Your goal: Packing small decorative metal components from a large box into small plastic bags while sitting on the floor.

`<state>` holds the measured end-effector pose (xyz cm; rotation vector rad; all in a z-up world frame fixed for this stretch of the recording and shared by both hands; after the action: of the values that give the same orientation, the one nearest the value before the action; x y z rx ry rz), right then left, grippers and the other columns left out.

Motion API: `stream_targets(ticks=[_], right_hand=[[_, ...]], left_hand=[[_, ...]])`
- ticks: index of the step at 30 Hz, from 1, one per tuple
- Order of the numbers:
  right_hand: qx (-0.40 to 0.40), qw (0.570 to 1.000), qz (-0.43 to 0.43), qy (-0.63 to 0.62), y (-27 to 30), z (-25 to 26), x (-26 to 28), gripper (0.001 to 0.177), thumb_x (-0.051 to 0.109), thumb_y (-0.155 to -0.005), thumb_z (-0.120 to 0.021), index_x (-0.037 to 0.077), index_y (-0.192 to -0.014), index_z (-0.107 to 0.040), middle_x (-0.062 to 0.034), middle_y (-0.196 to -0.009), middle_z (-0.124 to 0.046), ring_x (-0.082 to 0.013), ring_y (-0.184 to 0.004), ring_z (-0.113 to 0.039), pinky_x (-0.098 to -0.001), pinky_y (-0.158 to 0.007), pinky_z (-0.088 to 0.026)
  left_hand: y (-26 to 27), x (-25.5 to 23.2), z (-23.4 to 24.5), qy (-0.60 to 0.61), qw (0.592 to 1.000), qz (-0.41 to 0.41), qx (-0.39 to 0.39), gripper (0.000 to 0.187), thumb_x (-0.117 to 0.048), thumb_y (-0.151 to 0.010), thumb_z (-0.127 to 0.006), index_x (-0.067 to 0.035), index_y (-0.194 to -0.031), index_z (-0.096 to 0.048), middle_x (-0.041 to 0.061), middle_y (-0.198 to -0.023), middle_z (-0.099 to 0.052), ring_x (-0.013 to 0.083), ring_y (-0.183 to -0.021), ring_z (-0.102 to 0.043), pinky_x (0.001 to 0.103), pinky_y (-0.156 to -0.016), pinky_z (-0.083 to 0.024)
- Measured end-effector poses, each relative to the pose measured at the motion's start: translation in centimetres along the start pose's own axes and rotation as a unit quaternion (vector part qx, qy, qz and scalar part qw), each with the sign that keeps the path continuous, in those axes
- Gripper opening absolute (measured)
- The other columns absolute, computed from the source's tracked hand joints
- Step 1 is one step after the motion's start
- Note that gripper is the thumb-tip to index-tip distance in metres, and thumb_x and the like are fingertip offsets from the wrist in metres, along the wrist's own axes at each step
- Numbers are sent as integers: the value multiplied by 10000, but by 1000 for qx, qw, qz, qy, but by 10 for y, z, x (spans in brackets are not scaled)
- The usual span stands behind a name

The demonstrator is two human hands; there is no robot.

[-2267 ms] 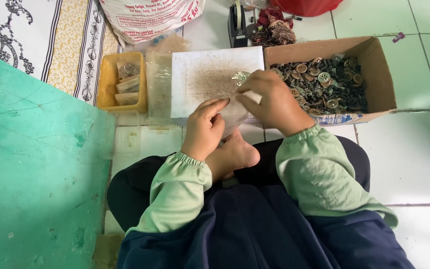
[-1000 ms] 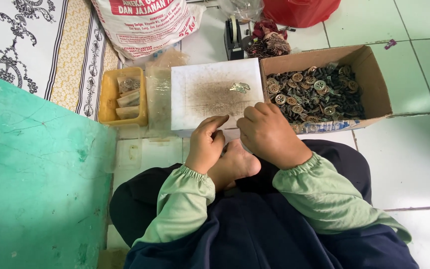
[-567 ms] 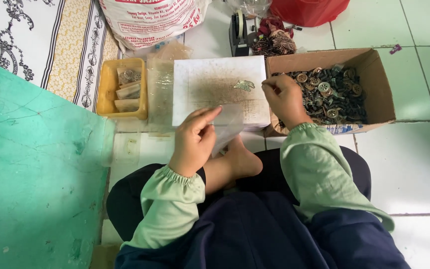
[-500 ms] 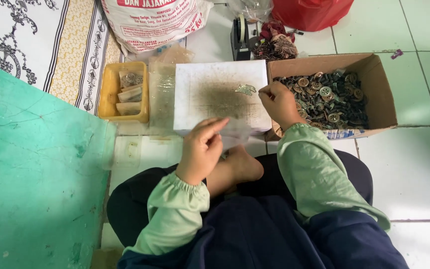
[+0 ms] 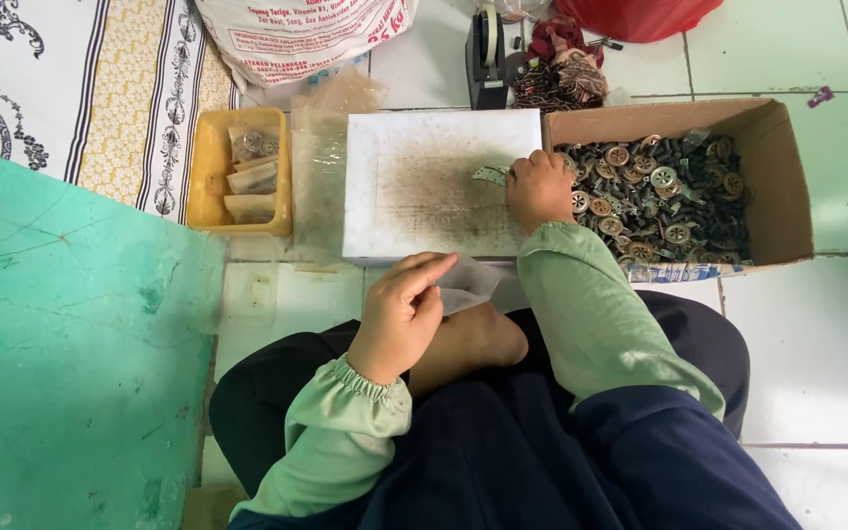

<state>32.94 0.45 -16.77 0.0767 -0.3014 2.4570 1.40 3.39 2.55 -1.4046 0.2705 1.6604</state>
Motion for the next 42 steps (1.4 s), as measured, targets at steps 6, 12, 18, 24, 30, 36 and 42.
stream_targets(ticks=[6,12,18,24,30,36,42], right_hand=[[-93,987,46,-120,22,26,-6,170,77,-1055,-507,45,-1090,-670,-130,-1001,-630,-346,-1019,-641,-468,-863,-561],[-235,919,232,-213,97,171,46,132,-4,-977,-623,111,-1038,-645,-22,-996,-637,-255,-982,-593,-436,-985,-439],[-262,900,347,37,126,241,88,150,102,-937,-624,152,-799,-594,-31,-826,-481,-244,-835,-492,-474,-964,-438],[-225,902,334,-158,106,230,92,100,196,-872,-828,135,-886,-750,-35,-881,-648,-243,-899,-613,-494,-1019,-429],[-125,924,95,-348,58,120,18,81,34,-956,-746,33,-1033,-772,-114,-832,-674,-295,-827,-635,-468,-761,-546],[51,986,-34,-152,34,48,-1,147,308,-992,-716,238,-1106,-778,1,-940,-642,-259,-1078,-573,-544,-959,-485],[50,997,-20,-61,4,13,9,405,457,-961,-657,166,-1231,-740,-88,-1118,-610,-344,-1206,-534,-591,-1090,-378]], left_hand=[[-2,15,-7,-23,999,32,4,451,95,-866,-570,-62,-1259,-725,150,-1156,-731,359,-1029,-713,404,-807,-606],[-2,26,-11,-31,998,61,-9,434,83,-877,-560,-30,-1268,-711,194,-1172,-716,415,-1058,-699,440,-836,-602],[-6,17,-20,-70,995,76,-3,443,62,-861,-575,-79,-1253,-727,145,-1174,-719,379,-1108,-694,431,-897,-603],[0,17,-9,-49,994,88,-34,429,82,-882,-550,-63,-1238,-740,160,-1166,-725,392,-1111,-692,442,-900,-597],[0,-25,14,-45,997,-13,-68,460,74,-897,-550,-104,-1282,-727,126,-1190,-721,336,-1111,-703,390,-884,-600],[3,9,1,-32,998,14,-57,441,60,-878,-567,-92,-1253,-740,132,-1161,-731,345,-1052,-715,401,-833,-611],[4,21,6,-29,998,23,-46,445,79,-866,-571,-68,-1251,-738,134,-1137,-736,333,-1010,-723,382,-803,-609]])
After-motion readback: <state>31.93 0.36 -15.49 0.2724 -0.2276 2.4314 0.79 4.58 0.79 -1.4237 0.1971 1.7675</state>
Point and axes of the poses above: each hand's wrist, its own y-axis away from the middle knuckle, its own z-axis out of the back of the hand, x = y × z, the point moved 1 cm from there along -y, towards the middle knuckle
